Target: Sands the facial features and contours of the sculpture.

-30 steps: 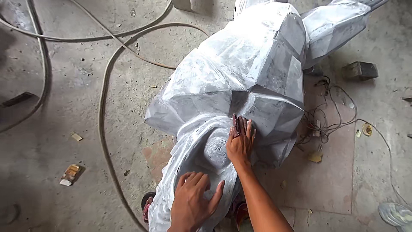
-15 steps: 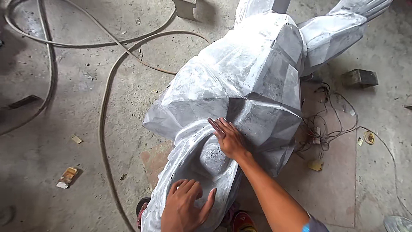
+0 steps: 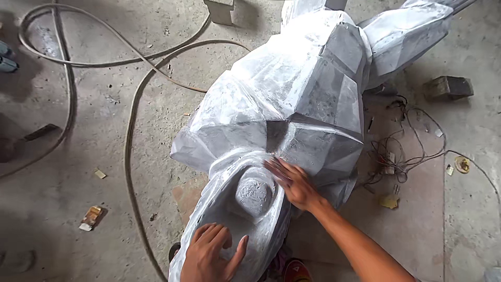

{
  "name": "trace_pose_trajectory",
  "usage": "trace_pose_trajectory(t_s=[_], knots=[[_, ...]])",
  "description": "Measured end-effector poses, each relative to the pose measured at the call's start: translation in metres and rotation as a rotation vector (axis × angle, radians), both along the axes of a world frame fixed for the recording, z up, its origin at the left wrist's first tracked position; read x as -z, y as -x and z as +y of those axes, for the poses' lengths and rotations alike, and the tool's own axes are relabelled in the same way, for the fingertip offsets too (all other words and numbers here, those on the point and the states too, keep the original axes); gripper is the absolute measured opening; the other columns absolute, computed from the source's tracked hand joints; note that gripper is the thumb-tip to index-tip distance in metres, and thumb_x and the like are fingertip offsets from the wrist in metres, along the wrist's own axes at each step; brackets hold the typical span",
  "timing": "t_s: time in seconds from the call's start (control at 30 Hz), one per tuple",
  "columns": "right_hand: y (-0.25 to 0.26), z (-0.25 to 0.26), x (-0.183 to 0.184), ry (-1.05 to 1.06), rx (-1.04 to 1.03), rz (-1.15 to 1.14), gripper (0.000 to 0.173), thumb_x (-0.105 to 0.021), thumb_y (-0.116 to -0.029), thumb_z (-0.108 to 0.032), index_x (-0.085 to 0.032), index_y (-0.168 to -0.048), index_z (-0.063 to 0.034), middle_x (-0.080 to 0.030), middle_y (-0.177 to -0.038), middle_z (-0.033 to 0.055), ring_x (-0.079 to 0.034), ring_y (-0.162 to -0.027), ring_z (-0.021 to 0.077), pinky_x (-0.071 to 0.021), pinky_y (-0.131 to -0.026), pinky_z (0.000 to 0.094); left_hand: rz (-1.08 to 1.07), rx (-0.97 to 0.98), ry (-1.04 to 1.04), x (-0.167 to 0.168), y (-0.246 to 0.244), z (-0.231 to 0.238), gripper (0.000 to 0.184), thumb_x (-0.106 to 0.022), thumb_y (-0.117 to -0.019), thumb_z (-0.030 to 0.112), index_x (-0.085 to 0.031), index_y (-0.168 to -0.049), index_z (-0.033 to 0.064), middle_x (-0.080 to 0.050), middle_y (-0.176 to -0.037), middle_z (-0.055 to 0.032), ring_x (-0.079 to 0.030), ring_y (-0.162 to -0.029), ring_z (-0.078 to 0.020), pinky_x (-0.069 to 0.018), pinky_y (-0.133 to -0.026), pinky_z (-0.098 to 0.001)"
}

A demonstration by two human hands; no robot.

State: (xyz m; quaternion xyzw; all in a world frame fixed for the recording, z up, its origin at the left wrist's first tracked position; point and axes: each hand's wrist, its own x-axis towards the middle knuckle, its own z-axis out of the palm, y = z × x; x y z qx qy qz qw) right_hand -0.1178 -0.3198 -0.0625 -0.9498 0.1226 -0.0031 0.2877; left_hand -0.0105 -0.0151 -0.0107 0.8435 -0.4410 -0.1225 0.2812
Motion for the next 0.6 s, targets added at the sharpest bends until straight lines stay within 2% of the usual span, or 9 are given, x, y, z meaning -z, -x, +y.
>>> trace_pose_trajectory(t_s=[0.1,0.2,0.23,0.33,0.4,0.43,0.53,0.57,0.6], knots=[[0.097,-0.008,-0.004,0.101,0.193,0.178,0.045,-0.039,-0.1076,-0.043,-0.074,-0.121,-0.0178,-0.072,-0.128,-0.0036,-0.063,-0.124,0.0131,-0.0476,-0.110,0.0384,-0.009,-0.025,-0.001,0.000,0.000,0.001,0.043,-0.062,-0.0927,0.054,-0.058,-0.069,0.0188,-0.060,-0.067,0.0026,-0.063,-0.072,-0.0136,-0.0514,-0.087,-0.0401],[0.103,-0.005,-0.016,0.129,0.404,0.067,0.045,-0.042,-0.1054,-0.039,-0.077,-0.101,-0.0101,-0.075,-0.100,0.0041,-0.070,-0.102,0.0172,-0.0549,-0.097,0.0392,-0.014,-0.036,0.004,0.001,0.001,0.001,0.043,-0.062,-0.0926,0.055,-0.058,-0.069,0.0190,-0.060,-0.067,0.0028,-0.062,-0.071,-0.0135,-0.0514,-0.086,-0.0400],[0.084,-0.002,-0.018,0.095,0.434,0.009,0.042,-0.044,-0.1044,-0.036,-0.076,-0.103,-0.0085,-0.075,-0.100,0.0051,-0.071,-0.101,0.0180,-0.0566,-0.095,0.0400,-0.012,-0.031,-0.001,0.001,0.002,0.002,0.043,-0.061,-0.0925,0.055,-0.058,-0.069,0.0191,-0.060,-0.067,0.0029,-0.062,-0.071,-0.0133,-0.0514,-0.085,-0.0400],[0.000,0.007,-0.017,-0.098,0.374,-0.026,0.037,-0.050,-0.1047,-0.027,-0.069,-0.131,-0.0095,-0.072,-0.121,0.0089,-0.070,-0.109,0.0213,-0.0586,-0.095,0.0444,-0.005,0.000,-0.023,-0.001,-0.002,0.002,0.043,-0.062,-0.0924,0.055,-0.059,-0.069,0.0186,-0.060,-0.067,0.0025,-0.063,-0.071,-0.0132,-0.0519,-0.086,-0.0404],[-0.054,0.013,-0.012,-0.223,0.336,0.032,0.036,-0.049,-0.1067,-0.025,-0.068,-0.133,-0.0087,-0.067,-0.127,0.0129,-0.068,-0.109,0.0261,-0.0582,-0.092,0.0479,0.004,0.018,-0.026,-0.001,-0.004,0.001,0.043,-0.063,-0.0923,0.054,-0.059,-0.070,0.0180,-0.060,-0.068,0.0015,-0.063,-0.071,-0.0138,-0.0513,-0.086,-0.0404],[-0.072,0.015,-0.011,-0.246,0.348,0.083,0.036,-0.047,-0.1076,-0.028,-0.070,-0.124,-0.0060,-0.066,-0.127,0.0137,-0.069,-0.107,0.0274,-0.0581,-0.091,0.0485,0.005,0.024,-0.026,0.000,-0.003,0.001,0.043,-0.063,-0.0924,0.054,-0.060,-0.071,0.0179,-0.061,-0.068,0.0012,-0.063,-0.071,-0.0138,-0.0513,-0.086,-0.0403],[-0.057,0.025,-0.027,-0.225,0.391,0.146,0.038,-0.045,-0.1089,-0.029,-0.069,-0.125,-0.0047,-0.064,-0.123,0.0143,-0.068,-0.102,0.0285,-0.0591,-0.086,0.0485,0.007,0.038,-0.043,-0.003,0.000,0.000,0.044,-0.061,-0.0926,0.056,-0.060,-0.071,0.0180,-0.061,-0.068,0.0018,-0.063,-0.073,-0.0141,-0.0513,-0.085,-0.0407],[-0.042,0.023,-0.027,-0.224,0.423,0.143,0.037,-0.045,-0.1088,-0.028,-0.068,-0.125,-0.0052,-0.065,-0.125,0.0148,-0.068,-0.106,0.0289,-0.0585,-0.089,0.0496,0.007,0.042,-0.051,-0.004,-0.002,-0.003,0.044,-0.062,-0.0921,0.057,-0.060,-0.071,0.0182,-0.062,-0.069,0.0020,-0.064,-0.074,-0.0143,-0.0520,-0.087,-0.0415],[-0.028,0.022,-0.023,-0.251,0.468,0.172,0.039,-0.044,-0.1091,-0.029,-0.065,-0.134,-0.0070,-0.066,-0.130,0.0146,-0.067,-0.114,0.0286,-0.0557,-0.098,0.0499,0.002,0.041,-0.058,-0.004,-0.004,-0.004,0.044,-0.063,-0.0913,0.058,-0.060,-0.070,0.0188,-0.062,-0.069,0.0026,-0.064,-0.074,-0.0136,-0.0521,-0.087,-0.0415]])
